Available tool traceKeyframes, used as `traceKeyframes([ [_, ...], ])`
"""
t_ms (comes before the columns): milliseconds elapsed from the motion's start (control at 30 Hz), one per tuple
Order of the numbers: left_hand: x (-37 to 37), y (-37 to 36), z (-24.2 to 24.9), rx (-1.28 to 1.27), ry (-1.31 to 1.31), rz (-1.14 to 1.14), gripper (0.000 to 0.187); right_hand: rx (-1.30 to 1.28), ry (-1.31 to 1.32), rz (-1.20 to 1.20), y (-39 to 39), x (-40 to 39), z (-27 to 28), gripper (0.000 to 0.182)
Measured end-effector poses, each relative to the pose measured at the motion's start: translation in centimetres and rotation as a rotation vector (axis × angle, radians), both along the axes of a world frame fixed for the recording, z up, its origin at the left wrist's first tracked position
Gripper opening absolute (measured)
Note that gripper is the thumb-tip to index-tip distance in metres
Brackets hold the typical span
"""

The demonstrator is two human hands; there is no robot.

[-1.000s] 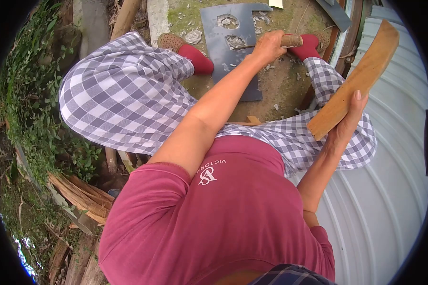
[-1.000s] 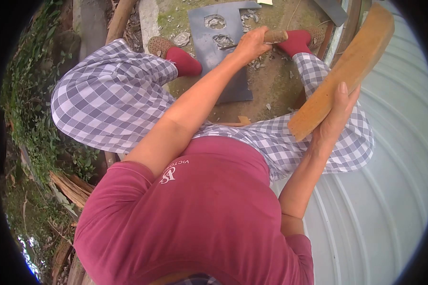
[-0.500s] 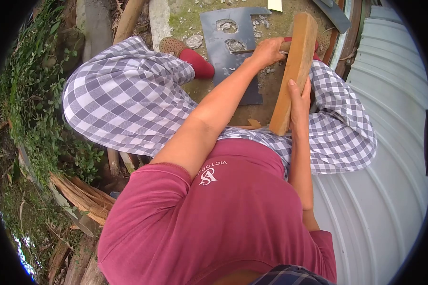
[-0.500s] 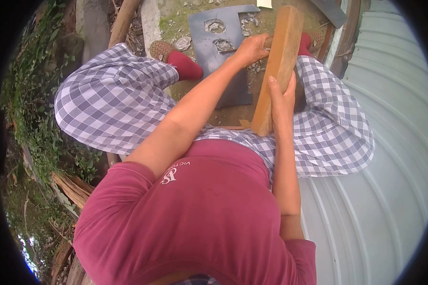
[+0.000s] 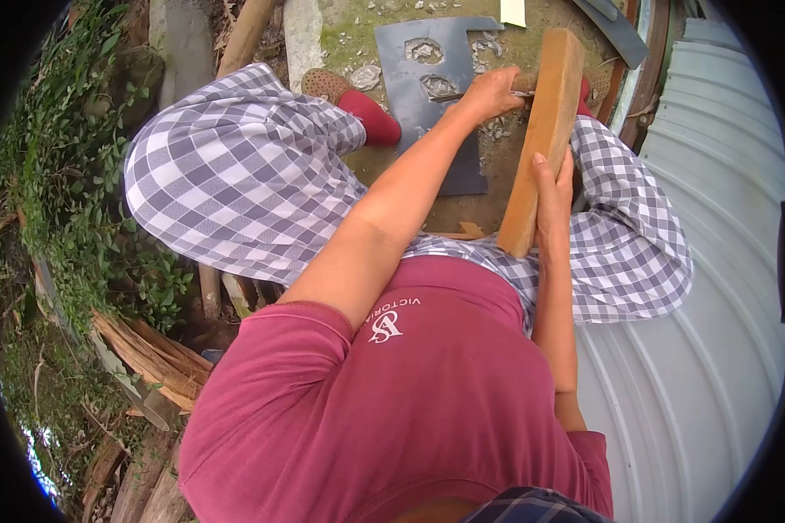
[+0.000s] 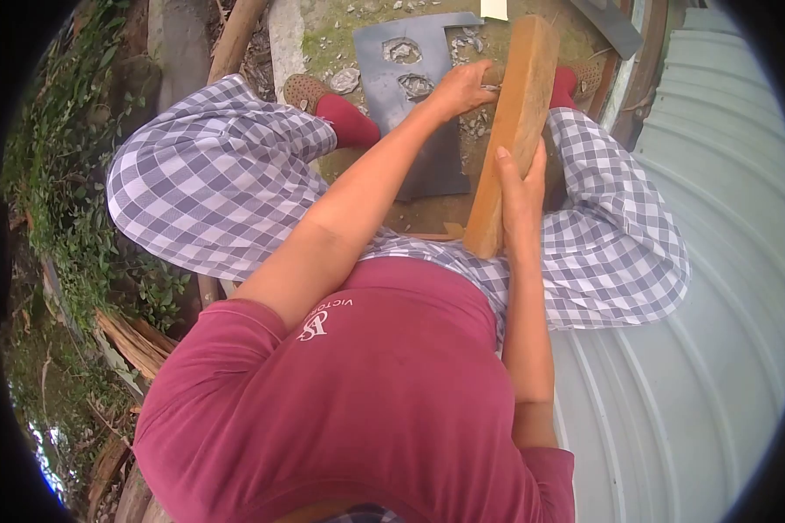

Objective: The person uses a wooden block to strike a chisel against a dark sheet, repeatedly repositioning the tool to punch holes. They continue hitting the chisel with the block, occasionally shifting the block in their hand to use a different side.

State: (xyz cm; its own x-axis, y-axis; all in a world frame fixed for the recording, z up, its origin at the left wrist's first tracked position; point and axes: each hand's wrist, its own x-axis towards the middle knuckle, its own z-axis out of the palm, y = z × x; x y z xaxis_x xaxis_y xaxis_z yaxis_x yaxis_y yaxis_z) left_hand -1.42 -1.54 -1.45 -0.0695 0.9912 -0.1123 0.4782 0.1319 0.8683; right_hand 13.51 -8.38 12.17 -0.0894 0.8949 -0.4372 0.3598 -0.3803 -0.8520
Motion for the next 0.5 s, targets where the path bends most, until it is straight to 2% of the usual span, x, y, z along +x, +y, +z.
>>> traceKeyframes([
  [33,0.2,-1.0,-0.1,-0.021,-0.004,-0.009,0.043,-0.100,0.132,-0.002,0.3,0.9,1.5,0.067],
  [133,-0.1,-0.3,0.6,0.005,-0.030,-0.035,0.043,0.112,0.166,-0.147,3.1,2.0,6.5,0.060],
  [167,0.0,-0.5,0.5,0.000,-0.033,-0.028,0.043,0.106,0.163,-0.141,3.8,2.5,7.4,0.060],
  [200,-0.1,-0.4,0.5,-0.001,-0.018,-0.022,0.043,0.224,0.193,-0.215,4.5,3.2,8.0,0.057],
  [233,0.0,-0.4,0.4,0.000,-0.004,-0.019,0.043,0.344,0.220,-0.291,4.9,3.5,8.3,0.054],
  [300,0.0,-0.4,0.4,0.004,-0.012,-0.027,0.042,0.528,0.052,-0.374,3.1,1.3,5.0,0.061],
  [367,0.1,-0.4,0.0,0.010,-0.009,-0.033,0.042,0.237,-0.255,0.113,-0.2,0.6,-1.4,0.069],
  [433,0.5,-0.1,-1.0,0.028,-0.040,0.019,0.040,0.058,-0.250,0.121,-2.5,-1.1,-0.3,0.076],
  [500,-0.1,0.0,-0.3,0.029,-0.048,0.019,0.039,-0.128,0.029,0.119,-0.9,-0.7,3.1,0.072],
])
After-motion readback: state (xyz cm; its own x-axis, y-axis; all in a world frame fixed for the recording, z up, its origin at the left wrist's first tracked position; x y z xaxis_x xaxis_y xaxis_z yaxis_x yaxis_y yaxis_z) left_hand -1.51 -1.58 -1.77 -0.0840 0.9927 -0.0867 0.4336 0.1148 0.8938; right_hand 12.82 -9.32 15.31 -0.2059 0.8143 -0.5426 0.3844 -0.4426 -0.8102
